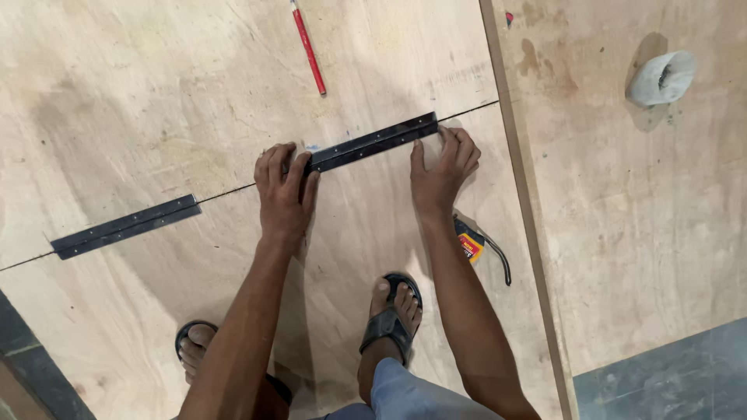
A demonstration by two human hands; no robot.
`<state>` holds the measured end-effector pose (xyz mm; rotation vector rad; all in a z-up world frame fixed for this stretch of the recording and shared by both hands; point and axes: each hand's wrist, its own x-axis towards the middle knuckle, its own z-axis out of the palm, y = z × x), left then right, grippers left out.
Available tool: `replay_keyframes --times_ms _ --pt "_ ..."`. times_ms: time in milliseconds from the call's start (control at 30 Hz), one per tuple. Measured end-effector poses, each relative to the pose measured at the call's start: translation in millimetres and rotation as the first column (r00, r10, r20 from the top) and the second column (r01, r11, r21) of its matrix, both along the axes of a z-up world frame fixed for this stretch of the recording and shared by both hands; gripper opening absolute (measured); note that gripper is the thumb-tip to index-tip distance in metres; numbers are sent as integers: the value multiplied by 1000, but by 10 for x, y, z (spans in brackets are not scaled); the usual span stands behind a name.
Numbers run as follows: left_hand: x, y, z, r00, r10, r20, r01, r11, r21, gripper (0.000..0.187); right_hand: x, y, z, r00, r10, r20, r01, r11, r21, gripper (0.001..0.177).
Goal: The person measures a large wooden board using a tape measure and marks specific points with a red pencil. They then use a metal ruler to draw straight lines across the board's surface.
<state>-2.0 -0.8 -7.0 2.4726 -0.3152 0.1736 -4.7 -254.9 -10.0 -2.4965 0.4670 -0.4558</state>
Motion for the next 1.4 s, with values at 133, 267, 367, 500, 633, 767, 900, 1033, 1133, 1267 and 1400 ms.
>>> replay_keyframes --times_ms 133,267,367,500,633,767,900,1033,1133,1267,1400 --pt "11 13 -17 1000 2 -4 -1 1000 10 37 -3 9 19 1000 5 19 -5 1000 10 47" --pt "4 14 -24 1000 -4 13 3 1000 8 37 -10 9 34 1000 1 -7 -1 1000 -10 47" --pt "-2 12 -25 1000 12 14 -11 1000 -23 38 3 28 47 1000 -8 -12 8 1000 -21 48" --pt "9 0 -44 1000 19 16 -18 1000 -14 39 14 31 40 1000 -4 -5 4 1000 -18 47" --pt "-3 13 -53 1000 9 13 -9 1000 -29 38 -12 27 21 1000 -5 9 5 1000 -4 47" --pt "-2 6 -45 1000 8 19 -8 1000 9 38 -6 13 19 1000 5 8 -5 1000 -16 47" --pt "0 13 -36 1000 8 28 -8 1000 -6 38 -1 30 23 1000 3 1 -3 1000 -25 47" --pt "3 7 -42 1000 13 8 -13 1000 -22 37 -3 21 22 1000 -7 -11 7 1000 -21 46" --pt "5 7 -38 1000 6 22 -6 1000 7 39 4 19 18 1000 -8 -12 8 1000 -20 47" --pt "-1 11 -24 1000 14 27 -14 1000 4 38 7 29 25 1000 -5 3 5 1000 -24 46" --pt "4 6 -29 1000 22 14 -21 1000 -4 38 4 29 28 1000 -10 -13 10 1000 -21 46"
